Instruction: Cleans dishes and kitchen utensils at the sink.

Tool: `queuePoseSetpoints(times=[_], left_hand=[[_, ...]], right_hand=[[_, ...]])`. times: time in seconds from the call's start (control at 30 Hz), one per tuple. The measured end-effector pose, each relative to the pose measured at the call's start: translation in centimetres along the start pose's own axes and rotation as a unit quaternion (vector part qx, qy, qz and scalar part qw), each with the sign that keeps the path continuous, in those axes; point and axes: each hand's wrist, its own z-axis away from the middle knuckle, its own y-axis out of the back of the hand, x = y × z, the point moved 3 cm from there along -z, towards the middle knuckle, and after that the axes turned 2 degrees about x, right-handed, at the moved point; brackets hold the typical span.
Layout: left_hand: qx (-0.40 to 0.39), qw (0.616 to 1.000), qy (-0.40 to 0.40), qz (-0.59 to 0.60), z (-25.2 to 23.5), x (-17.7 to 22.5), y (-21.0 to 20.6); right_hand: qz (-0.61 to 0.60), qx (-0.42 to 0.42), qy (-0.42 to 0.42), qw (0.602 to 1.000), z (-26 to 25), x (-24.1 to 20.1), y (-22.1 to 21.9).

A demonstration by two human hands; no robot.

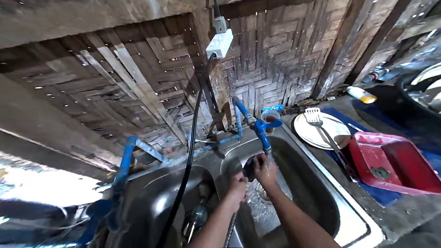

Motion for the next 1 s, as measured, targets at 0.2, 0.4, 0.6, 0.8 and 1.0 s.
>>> queuePoseSetpoints(times=[0.2, 0.4, 0.6, 0.8, 1.0], left_hand=[[-0.029, 0.999, -0.015, -0.035, -0.3, -0.6, 0.1], [-0.029, 0.998, -0.035, -0.031, 0.3, -0.3, -0.4], [-0.034, 0.998, -0.056, -0.02, 1.1, 0.3, -2.7], [0.009, 0.998, -0.051, -0.033, 1.7, 1.8, -4.6], [0.044, 0.994, -0.068, -0.072, 3.3, 3.3, -7.6]], right_hand=[[-0.024, 0.082, -0.064, 0.994, 0.3, -0.1, 2.3], [-0.204, 0.313, -0.069, 0.925, 2.6, 5.3, 5.3], [-0.133, 0.068, -0.019, 0.989, 1.8, 6.6, 5.2], [-0.063, -0.026, 0.093, 0.993, -2.0, 8.1, 7.8], [-0.154, -0.052, 0.114, 0.98, -3.5, 10.8, 9.2]])
